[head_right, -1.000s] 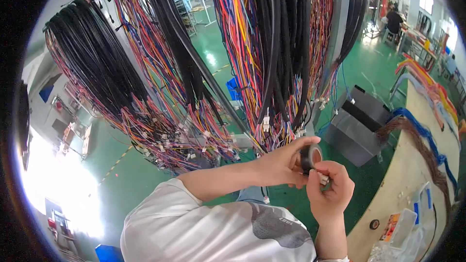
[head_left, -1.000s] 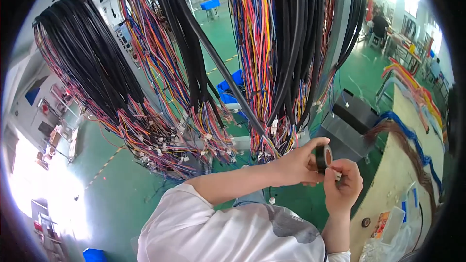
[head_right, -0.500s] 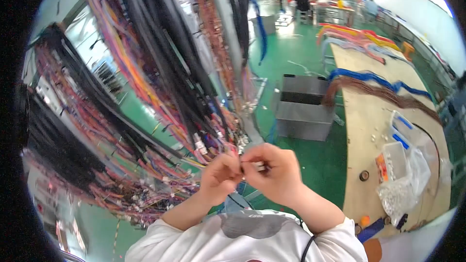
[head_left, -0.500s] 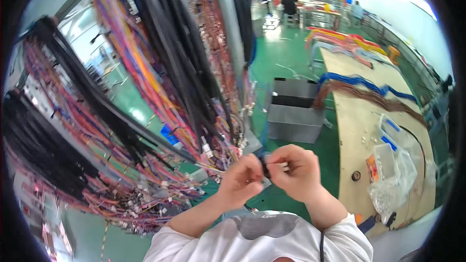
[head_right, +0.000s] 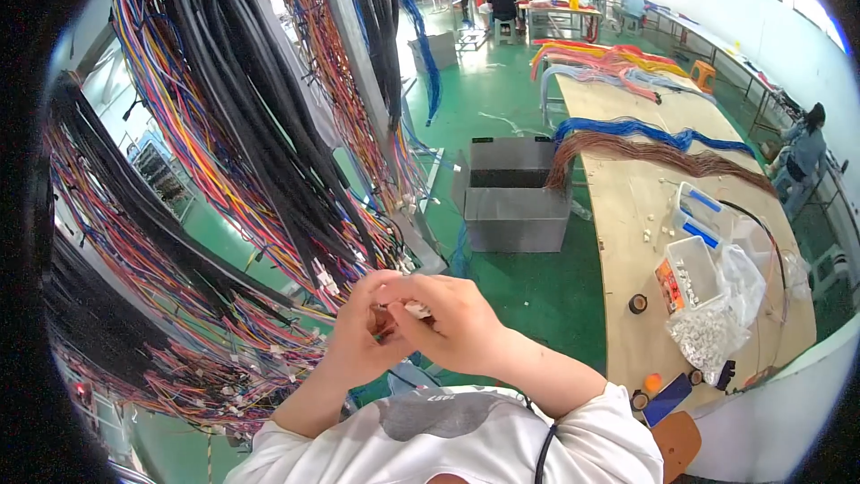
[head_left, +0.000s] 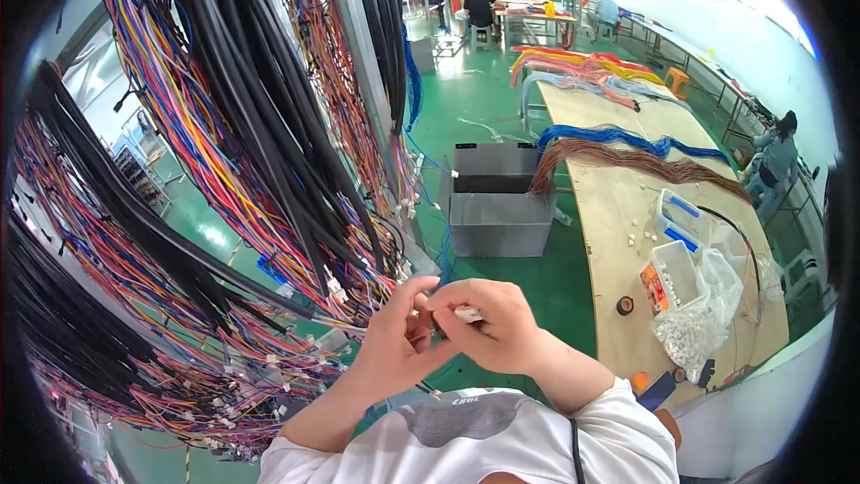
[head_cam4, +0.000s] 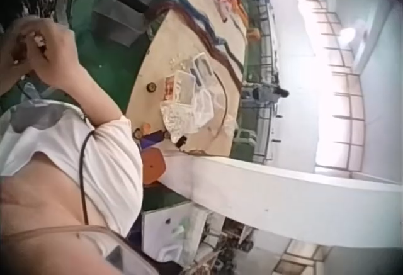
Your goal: Wrapping bundles of electrical wires with black adhesive tape at specific locations.
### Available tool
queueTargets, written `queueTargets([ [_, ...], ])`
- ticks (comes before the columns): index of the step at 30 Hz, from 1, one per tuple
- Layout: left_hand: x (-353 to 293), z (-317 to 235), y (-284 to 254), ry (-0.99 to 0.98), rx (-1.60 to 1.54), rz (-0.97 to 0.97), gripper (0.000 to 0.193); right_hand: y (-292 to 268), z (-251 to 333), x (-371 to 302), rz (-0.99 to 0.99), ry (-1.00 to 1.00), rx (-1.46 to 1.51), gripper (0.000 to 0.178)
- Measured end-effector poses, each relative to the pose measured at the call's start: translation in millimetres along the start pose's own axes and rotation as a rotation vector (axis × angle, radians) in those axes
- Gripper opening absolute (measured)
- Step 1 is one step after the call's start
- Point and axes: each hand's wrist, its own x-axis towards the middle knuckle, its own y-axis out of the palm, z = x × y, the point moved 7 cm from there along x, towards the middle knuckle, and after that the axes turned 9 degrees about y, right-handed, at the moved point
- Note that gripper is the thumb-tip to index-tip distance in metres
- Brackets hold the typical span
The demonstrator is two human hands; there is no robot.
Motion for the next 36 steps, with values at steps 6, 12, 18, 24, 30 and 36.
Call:
queueTargets([
  [6, 4, 7, 2, -0.27, -0.592, -0.034, 0.073, 4, 1, -2, -0.05, 0.015, 0.042, 0.012],
  [12, -1, -4, -5, -0.211, -0.797, -0.267, 0.07, -6, 16, -5, -0.16, 0.048, 0.157, 0.011],
  [18, -9, -33, -14, 0.593, -0.196, 0.128, 0.065, -12, 3, 1, -0.14, 0.352, 0.388, 0.013],
  [24, 7, -5, -4, 0.206, 0.292, -0.076, 0.057, -13, 19, 8, -0.126, 0.057, 0.126, 0.013],
  [30, 21, -10, 0, -0.132, -0.645, -0.14, 0.07, -15, 16, 9, -0.185, 0.024, 0.129, 0.014],
  [36, 11, -24, -10, 0.002, -0.684, -0.242, 0.062, -31, 8, 6, -0.239, 0.249, 0.38, 0.014],
])
